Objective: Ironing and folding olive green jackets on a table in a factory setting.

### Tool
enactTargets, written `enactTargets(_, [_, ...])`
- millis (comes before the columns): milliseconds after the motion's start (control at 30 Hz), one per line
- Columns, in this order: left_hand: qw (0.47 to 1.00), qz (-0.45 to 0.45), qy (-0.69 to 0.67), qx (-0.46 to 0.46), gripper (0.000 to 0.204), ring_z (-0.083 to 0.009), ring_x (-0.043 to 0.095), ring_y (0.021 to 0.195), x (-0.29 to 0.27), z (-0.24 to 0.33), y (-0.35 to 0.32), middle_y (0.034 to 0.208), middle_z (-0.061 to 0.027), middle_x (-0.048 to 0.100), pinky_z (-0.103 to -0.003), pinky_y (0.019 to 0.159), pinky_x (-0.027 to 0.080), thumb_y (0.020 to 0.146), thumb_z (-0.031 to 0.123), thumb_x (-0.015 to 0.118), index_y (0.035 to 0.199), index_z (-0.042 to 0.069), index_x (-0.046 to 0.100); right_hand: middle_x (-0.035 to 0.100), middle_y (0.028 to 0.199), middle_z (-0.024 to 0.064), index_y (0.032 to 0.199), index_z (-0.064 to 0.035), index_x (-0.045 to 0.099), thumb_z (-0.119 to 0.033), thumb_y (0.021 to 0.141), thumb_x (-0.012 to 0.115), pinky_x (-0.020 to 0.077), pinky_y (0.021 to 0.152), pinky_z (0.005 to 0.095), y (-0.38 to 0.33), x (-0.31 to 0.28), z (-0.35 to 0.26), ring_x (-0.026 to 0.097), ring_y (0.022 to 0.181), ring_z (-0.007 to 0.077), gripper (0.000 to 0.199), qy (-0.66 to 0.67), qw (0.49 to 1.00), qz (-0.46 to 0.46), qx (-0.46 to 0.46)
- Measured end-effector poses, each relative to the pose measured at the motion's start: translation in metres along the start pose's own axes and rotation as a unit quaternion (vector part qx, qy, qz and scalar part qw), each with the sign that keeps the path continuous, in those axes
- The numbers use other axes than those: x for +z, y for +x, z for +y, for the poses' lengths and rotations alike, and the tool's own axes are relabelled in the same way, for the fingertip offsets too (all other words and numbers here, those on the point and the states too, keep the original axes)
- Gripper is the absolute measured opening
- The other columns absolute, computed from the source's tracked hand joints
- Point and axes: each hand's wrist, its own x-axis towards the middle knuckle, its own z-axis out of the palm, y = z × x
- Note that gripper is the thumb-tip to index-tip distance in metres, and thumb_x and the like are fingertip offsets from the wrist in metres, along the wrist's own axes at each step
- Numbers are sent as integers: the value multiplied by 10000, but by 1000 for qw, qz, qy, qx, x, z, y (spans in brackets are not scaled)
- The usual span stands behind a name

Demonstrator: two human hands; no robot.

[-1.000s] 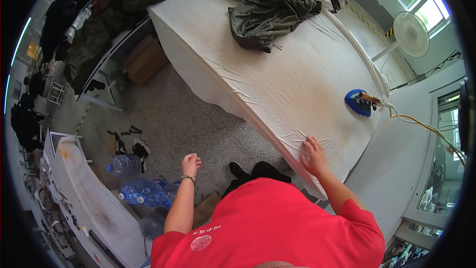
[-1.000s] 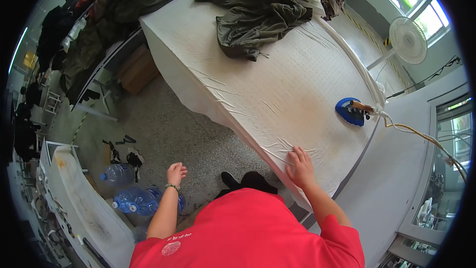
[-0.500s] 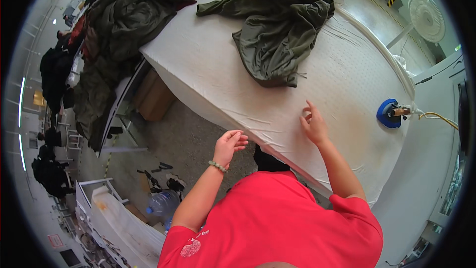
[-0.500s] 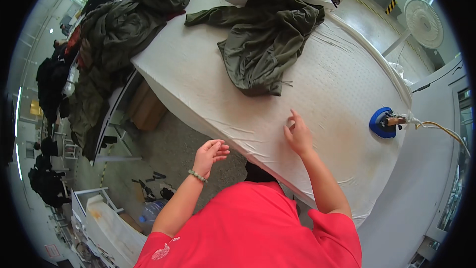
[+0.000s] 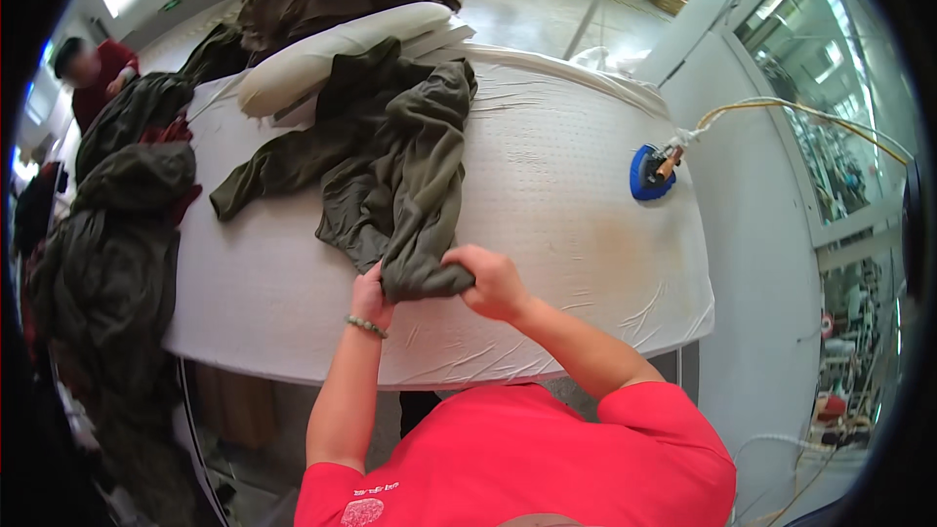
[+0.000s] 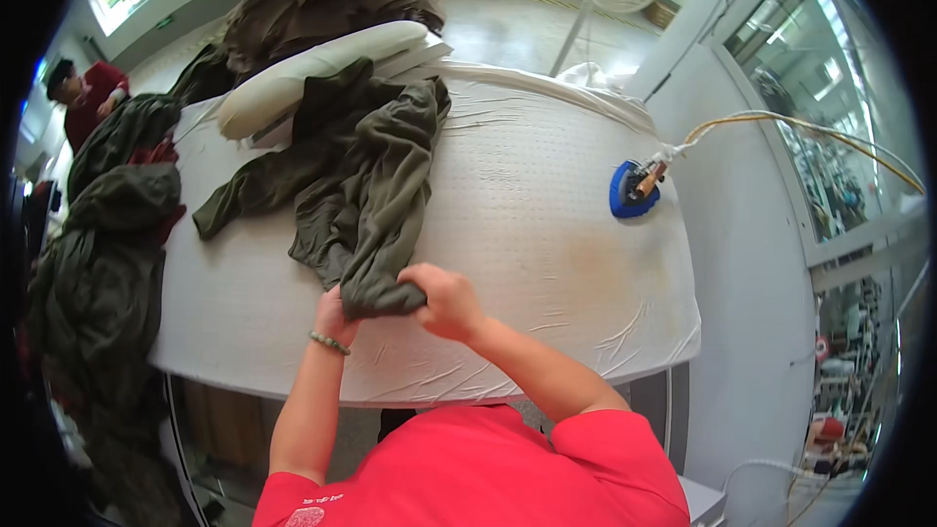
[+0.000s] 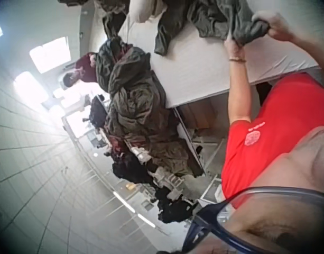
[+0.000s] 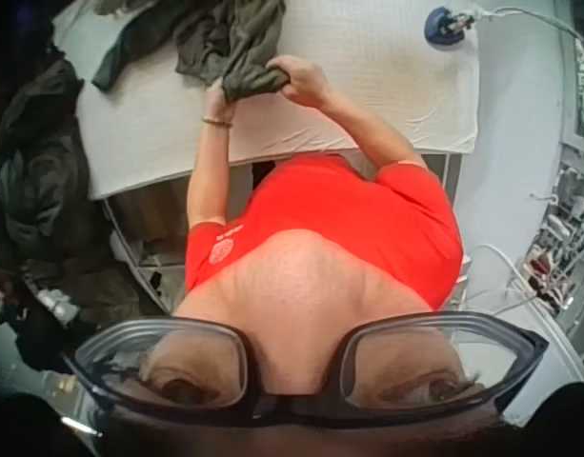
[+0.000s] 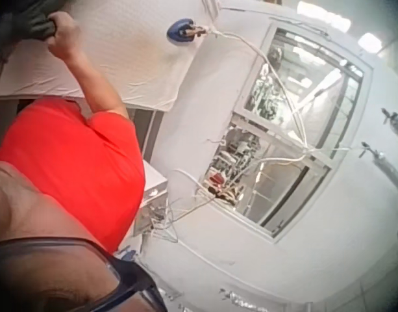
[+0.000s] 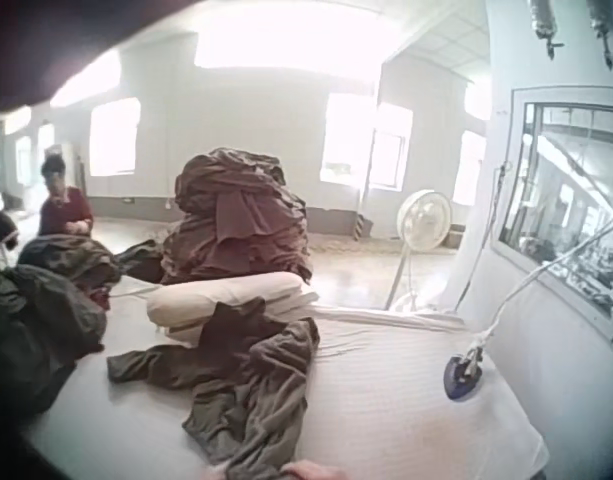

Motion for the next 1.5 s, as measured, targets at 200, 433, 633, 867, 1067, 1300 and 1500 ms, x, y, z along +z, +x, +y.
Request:
enactTargets(200, [929, 93, -65, 351, 502, -300, 640, 1175, -42, 211, -94, 1302, -188, 654, -467, 1036, 507, 1033, 363, 572, 1292, -65, 616, 711, 962, 116, 1141, -105, 678, -131, 830, 740, 566, 722, 413, 25, 32, -83, 691, 842, 346, 318, 23, 969, -246, 11])
enactTargets(433, [692, 468, 197, 513, 524, -226, 580, 1248, -237, 248, -124, 1369, -158, 611, -369, 1109, 427, 1041, 346, 565, 1316, -98, 601, 710, 868, 68, 1207, -44, 667, -41, 912, 655, 546, 697, 302, 233, 86, -80, 677, 746, 170, 295, 65, 993, 101, -15])
enactTargets(633, [691, 519, 441, 244, 477, -293, 685, 1089, -263, 155, -100, 1233, -220, 691, -414, 924, 520, 960, 310, 707, 1183, -108, 648, 594, 1352, 153, 1387, -106, 523, -266, 874, 690, 434, 1064, 450, 424, 216, -41, 556, 1277, 307, 563, -306, 941, 29, -140])
enactTargets(867, [583, 482, 538, 373, 414, -409, 645, 1126, -297, 126, -83, 1221, -228, 682, -446, 949, 508, 949, 253, 703, 1218, -59, 655, 446, 1532, 215, 1484, -93, 454, -303, 846, 730, 283, 1115, 694, 528, 307, -9, 416, 1402, 468, 726, -546, 838, -10, -5])
enactTargets(1067, [573, 469, 540, 402, 414, -402, 657, 1104, -312, 130, -79, 1216, -231, 685, -450, 932, 514, 962, 258, 694, 1213, -68, 654, 424, 1517, 274, 1401, -98, 508, -258, 781, 728, 365, 1075, 675, 413, 250, -21, 420, 1385, 494, 677, -592, 794, -71, -119])
enactTargets(1300, [616, 447, 501, 413, 468, -385, 670, 1077, -289, 147, -81, 1221, -256, 682, -425, 910, 524, 977, 307, 693, 1233, -81, 646, 342, 1612, 162, 1491, -133, 452, -101, 804, 670, 267, 1181, 628, 157, 46, 28, 310, 1498, 400, 722, -548, 821, -60, -149])
enactTargets(1500, [599, 447, 533, 397, 453, -352, 714, 959, -190, 206, -108, 1062, -224, 748, -383, 865, 540, 977, 346, 696, 1021, -103, 733, 378, 1595, 154, 1474, -101, 470, -109, 819, 641, 213, 1223, 570, 94, 13, 27, 298, 1512, 351, 676, -490, 870, 19, -47])
